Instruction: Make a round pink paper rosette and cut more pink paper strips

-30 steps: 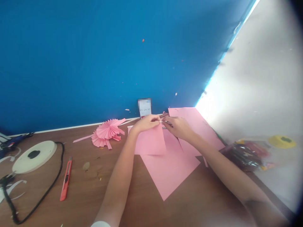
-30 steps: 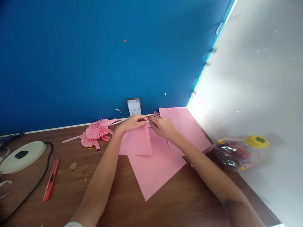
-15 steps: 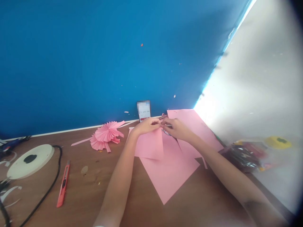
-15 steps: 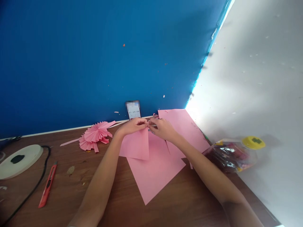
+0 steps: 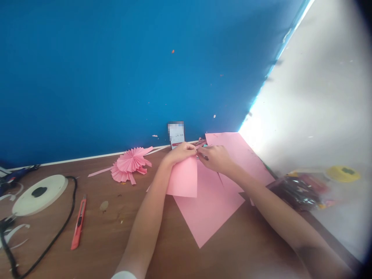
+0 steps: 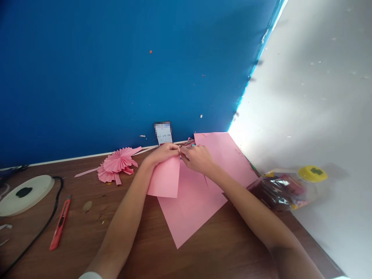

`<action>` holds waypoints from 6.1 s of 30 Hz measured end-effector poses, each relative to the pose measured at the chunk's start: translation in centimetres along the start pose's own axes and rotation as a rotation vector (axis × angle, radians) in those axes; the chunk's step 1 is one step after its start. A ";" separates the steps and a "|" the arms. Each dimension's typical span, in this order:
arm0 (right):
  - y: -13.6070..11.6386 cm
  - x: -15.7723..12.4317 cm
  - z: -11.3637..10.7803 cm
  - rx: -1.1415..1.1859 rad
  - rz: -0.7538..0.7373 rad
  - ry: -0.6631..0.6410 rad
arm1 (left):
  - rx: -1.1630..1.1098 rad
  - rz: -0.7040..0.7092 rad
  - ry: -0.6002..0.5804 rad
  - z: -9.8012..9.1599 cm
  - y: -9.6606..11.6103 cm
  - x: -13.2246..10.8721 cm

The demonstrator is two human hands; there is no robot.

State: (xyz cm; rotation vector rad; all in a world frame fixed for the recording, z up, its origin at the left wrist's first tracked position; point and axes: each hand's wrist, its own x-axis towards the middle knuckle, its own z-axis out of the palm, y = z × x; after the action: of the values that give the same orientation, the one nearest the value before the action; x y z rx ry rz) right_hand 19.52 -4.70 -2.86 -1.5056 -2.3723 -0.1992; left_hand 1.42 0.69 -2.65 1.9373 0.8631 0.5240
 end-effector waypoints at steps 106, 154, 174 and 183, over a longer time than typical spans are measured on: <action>-0.6 0.1 3.4 0.610 0.233 0.159 | 0.247 0.006 -0.066 -2.7 0.1 -1.7; 1.5 0.7 -0.1 0.483 0.048 0.103 | 0.337 -0.130 -0.025 -4.2 1.3 -3.7; -0.2 0.6 -0.1 0.534 0.000 0.044 | 0.229 -0.070 -0.028 -2.5 2.8 -3.0; -0.4 0.6 -0.6 0.537 -0.034 0.033 | 0.298 -0.014 -0.060 -2.1 2.8 -2.3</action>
State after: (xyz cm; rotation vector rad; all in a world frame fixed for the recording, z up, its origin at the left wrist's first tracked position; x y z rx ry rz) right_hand 19.10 -4.55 -2.04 -1.1909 -2.1831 0.3746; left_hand -0.49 -0.76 0.79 2.2025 0.9582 0.3411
